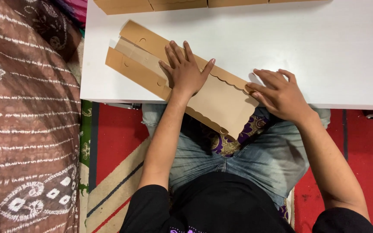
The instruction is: Assembling a cardboard box by folding and creasing a flat template on a table.
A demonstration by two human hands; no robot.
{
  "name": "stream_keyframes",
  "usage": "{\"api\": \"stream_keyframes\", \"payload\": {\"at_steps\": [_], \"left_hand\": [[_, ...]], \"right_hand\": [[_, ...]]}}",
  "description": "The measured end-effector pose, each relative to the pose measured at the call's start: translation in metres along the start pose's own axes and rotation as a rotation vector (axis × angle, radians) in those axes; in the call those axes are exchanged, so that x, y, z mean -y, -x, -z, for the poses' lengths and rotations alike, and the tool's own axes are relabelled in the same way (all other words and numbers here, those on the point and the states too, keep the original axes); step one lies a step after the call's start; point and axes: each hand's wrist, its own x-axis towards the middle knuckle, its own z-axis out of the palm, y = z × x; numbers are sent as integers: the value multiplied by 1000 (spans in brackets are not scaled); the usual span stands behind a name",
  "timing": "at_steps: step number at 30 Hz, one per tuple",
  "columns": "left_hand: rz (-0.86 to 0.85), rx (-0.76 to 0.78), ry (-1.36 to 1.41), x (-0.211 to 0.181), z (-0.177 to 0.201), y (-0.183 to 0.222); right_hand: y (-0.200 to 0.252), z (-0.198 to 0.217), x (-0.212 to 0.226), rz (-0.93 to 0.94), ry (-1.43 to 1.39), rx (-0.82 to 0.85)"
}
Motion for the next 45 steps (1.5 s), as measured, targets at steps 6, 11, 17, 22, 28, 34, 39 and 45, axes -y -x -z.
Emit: {"api": "stream_keyframes", "payload": {"at_steps": [6,11,17,22,28,34,39,45], "left_hand": [[-11,-111,-97,6,-21,-11],[-16,-135,-136,8,-24,-14],[-10,-177,-161,10,-27,-15],[11,-159,-164,7,-25,-14],[-18,-223,-125,11,-31,-17],[8,-123,-139,9,-21,-14],[4,-32,-42,4,-9,-8],[26,26,-54,-5,10,3]], "right_hand": [[-37,-18,8,3,111,94],[-71,-22,9,-42,126,343],[-108,-34,15,-138,126,618],[-109,-58,9,-49,7,513],[-82,-60,-5,41,27,280],[-51,-34,-6,-6,79,286],[-17,-16,-5,-44,71,240],[21,5,-4,-77,93,201]]}}
